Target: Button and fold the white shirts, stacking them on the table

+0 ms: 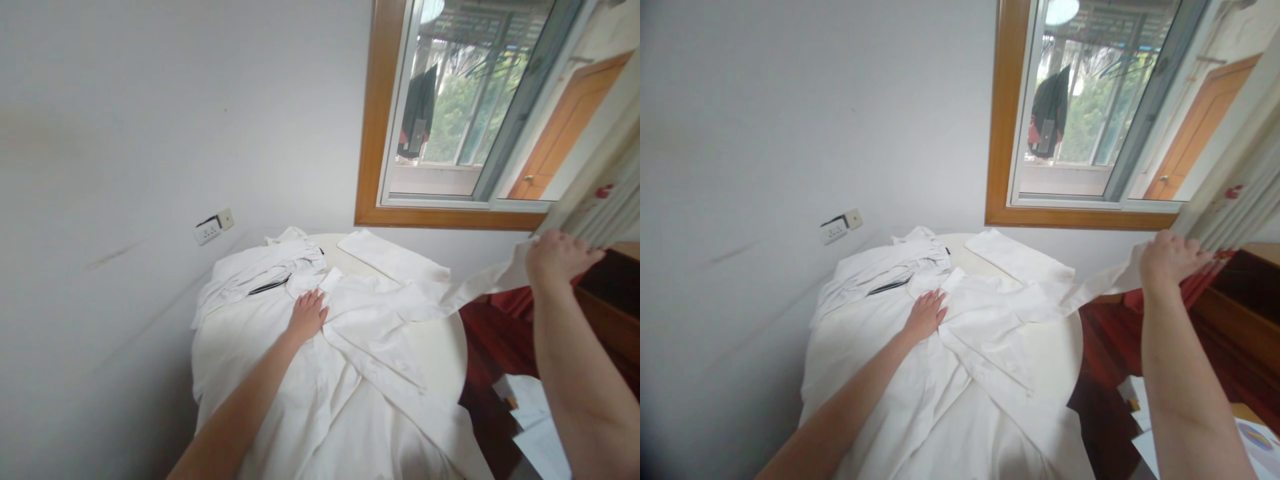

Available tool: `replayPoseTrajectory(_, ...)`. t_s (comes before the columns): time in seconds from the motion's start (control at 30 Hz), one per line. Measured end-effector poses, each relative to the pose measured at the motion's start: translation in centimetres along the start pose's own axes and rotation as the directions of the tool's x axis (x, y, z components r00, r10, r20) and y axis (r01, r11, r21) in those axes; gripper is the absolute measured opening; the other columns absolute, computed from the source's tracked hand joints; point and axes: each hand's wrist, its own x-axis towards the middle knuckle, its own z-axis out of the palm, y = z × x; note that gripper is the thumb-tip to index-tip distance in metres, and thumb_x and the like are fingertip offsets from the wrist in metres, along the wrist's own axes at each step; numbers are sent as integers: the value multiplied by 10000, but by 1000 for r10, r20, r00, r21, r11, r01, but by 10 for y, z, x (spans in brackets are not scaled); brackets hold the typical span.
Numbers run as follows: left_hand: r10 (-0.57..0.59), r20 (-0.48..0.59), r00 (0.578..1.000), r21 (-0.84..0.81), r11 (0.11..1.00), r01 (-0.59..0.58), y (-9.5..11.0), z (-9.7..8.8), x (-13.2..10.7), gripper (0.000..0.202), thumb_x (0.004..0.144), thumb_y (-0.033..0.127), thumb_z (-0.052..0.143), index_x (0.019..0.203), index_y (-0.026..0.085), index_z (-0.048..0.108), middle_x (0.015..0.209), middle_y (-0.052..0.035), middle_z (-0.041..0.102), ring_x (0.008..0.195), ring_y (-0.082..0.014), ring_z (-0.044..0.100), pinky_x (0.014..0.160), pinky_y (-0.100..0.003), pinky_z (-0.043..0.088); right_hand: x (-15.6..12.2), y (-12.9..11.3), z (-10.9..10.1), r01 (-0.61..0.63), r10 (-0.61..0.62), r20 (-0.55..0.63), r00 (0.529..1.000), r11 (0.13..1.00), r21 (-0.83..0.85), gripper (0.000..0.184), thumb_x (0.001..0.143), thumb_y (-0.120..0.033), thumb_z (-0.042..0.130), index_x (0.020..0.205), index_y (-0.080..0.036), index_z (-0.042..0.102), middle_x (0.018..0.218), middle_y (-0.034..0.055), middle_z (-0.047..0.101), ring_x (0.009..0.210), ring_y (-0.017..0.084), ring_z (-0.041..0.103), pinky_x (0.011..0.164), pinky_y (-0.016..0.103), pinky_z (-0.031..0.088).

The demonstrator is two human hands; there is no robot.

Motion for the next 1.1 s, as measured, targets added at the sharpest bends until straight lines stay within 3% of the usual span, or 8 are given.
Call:
replayPoseTrajectory(0.1,-11,11,1000,-9,1000,11,3,0,1,455,927,414,360,1310,223,514,1422,-73,458,1308,-271,411,1090,-468,309,-19,-21,0,152,-152,7,988,987,55,352,930,-292,373,1122,-122,613,1144,239,578,1155,349,406,896,525,253)
replayPoseTrajectory(0.23,-13,11,1000,-22,1000,14,5,0,2,448,923,405,370,1312,231,510,1418,-76,463,1306,-269,412,1092,-478,301,-78,-83,0,404,-440,161,884,890,213,330,934,-290,373,1080,-145,631,1093,179,602,1101,319,472,907,493,287)
replayPoseTrajectory(0.37,-18,22,1000,-35,999,19,7,-1,3,449,920,395,376,1318,232,504,1421,-81,457,1308,-274,410,1089,-483,300,-143,-158,7,542,-678,353,645,731,415,279,901,-253,417,1013,-208,668,1039,108,649,1015,247,548,873,377,372)
replayPoseTrajectory(0.53,-24,44,999,-29,999,25,6,1,3,472,924,419,360,1329,213,488,1435,-83,439,1323,-270,388,1099,-468,285,-205,-213,27,513,-798,410,441,600,614,376,899,-165,378,1187,-187,617,1214,90,615,1127,180,535,944,264,367)
replayPoseTrajectory(0.73,-31,47,998,-32,999,33,8,0,1,472,925,432,354,1338,237,474,1445,-71,428,1326,-264,385,1097,-477,280,-241,-205,50,468,-700,494,516,713,522,506,966,-427,272,1418,-229,385,1501,77,329,1374,269,269,1085,494,213)
replayPoseTrajectory(0.87,-17,72,997,-48,999,20,14,-4,-2,470,922,427,365,1344,246,467,1449,-77,421,1331,-281,373,1087,-501,284,-241,-194,53,467,-662,575,481,748,471,565,957,-508,216,1460,-261,292,1541,58,236,1404,290,187,1080,562,173)
replayPoseTrajectory(0.97,43,93,995,-64,997,-37,14,-12,2,467,920,433,377,1329,234,483,1434,-91,439,1311,-283,394,1067,-492,314,-235,-194,49,492,-655,597,463,750,442,556,951,-509,240,1438,-259,333,1517,84,291,1384,301,234,1055,565,221)
replayPoseTrajectory(1.1,72,47,996,-73,995,-68,0,-30,20,373,926,281,382,1257,220,541,1348,-77,526,1217,-221,475,1013,-391,384,-222,-210,40,548,-708,467,529,706,450,471,907,-403,419,1328,-205,490,1412,126,440,1339,305,310,1063,502,249)
